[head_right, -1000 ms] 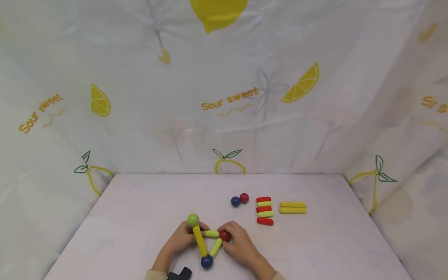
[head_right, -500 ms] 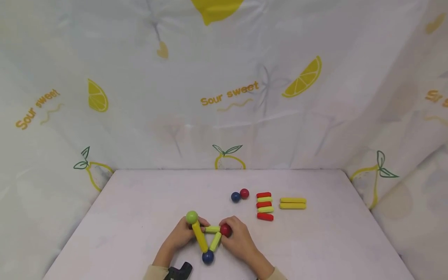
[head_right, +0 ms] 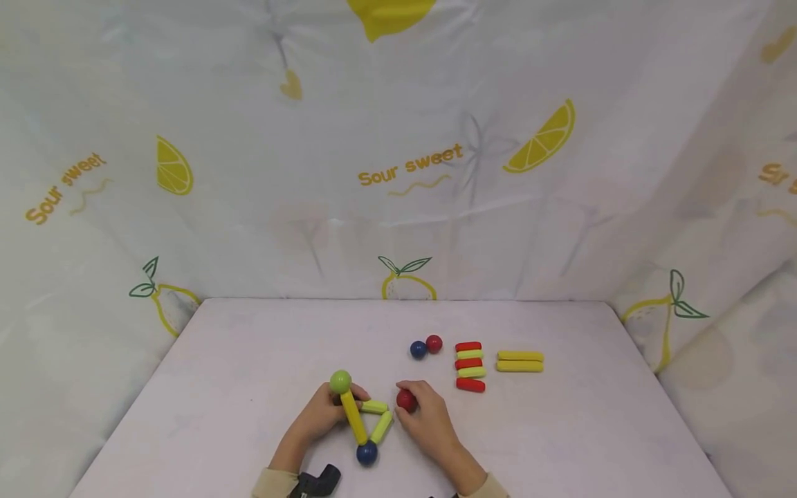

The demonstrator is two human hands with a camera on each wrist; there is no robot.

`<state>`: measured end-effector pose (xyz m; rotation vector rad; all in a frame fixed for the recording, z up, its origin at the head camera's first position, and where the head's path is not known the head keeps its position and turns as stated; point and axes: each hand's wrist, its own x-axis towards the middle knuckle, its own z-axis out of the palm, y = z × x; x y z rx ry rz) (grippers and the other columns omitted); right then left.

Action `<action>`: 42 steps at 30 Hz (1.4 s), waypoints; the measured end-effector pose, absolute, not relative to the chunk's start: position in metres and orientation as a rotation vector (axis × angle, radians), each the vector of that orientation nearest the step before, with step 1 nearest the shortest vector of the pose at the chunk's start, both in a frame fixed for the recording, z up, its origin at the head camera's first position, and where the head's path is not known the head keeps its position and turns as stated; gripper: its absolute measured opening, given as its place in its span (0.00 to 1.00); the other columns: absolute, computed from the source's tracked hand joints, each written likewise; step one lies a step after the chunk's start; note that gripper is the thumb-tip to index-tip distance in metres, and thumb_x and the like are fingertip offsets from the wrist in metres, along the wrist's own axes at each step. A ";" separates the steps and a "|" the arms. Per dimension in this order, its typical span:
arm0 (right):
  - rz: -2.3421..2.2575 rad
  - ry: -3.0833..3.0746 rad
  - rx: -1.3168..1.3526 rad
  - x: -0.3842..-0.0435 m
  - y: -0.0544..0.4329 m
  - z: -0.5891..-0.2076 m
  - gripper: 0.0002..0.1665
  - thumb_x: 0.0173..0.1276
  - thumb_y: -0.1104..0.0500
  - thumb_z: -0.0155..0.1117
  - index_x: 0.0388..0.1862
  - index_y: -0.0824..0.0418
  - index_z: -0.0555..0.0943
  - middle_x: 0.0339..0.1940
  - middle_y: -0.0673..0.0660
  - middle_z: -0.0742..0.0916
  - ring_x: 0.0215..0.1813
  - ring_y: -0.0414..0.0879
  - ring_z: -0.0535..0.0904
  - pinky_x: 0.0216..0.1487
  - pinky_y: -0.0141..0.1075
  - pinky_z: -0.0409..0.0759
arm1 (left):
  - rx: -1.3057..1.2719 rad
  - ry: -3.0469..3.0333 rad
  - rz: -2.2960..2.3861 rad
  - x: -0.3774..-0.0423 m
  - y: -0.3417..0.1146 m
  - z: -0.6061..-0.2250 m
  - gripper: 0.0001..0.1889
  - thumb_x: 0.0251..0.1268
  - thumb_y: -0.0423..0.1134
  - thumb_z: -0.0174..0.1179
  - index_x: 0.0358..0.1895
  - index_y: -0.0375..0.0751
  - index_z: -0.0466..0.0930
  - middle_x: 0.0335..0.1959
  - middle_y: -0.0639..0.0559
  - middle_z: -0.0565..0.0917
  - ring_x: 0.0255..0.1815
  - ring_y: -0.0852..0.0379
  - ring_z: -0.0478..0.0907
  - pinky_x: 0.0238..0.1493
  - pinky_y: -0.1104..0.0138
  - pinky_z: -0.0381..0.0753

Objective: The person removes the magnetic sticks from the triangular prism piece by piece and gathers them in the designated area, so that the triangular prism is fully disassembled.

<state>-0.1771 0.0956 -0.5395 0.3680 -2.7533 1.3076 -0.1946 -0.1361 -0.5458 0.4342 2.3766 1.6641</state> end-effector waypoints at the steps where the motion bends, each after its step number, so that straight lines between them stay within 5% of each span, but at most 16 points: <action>1: 1.304 -2.735 0.316 -0.178 0.096 -0.539 0.23 0.57 0.61 0.70 0.53 0.54 0.78 0.48 0.49 0.83 0.51 0.43 0.78 0.54 0.42 0.81 | 0.432 2.373 1.660 -0.195 -0.136 -0.546 0.09 0.55 0.31 0.60 0.38 0.44 0.85 0.38 0.52 0.86 0.44 0.58 0.79 0.51 0.67 0.76; 14: 1.252 -2.665 0.017 -0.208 0.104 -0.535 0.25 0.59 0.66 0.66 0.56 0.67 0.73 0.54 0.63 0.80 0.56 0.55 0.75 0.56 0.49 0.79 | 0.406 2.359 1.652 -0.193 -0.135 -0.547 0.12 0.54 0.28 0.57 0.39 0.43 0.85 0.40 0.52 0.86 0.46 0.55 0.78 0.53 0.61 0.74; 42: 1.172 -2.695 -0.033 -0.209 0.097 -0.525 0.29 0.61 0.64 0.66 0.61 0.65 0.70 0.58 0.61 0.78 0.60 0.54 0.74 0.59 0.50 0.77 | 0.377 2.346 1.646 -0.195 -0.135 -0.545 0.10 0.55 0.31 0.59 0.39 0.45 0.85 0.42 0.54 0.85 0.46 0.57 0.76 0.55 0.59 0.73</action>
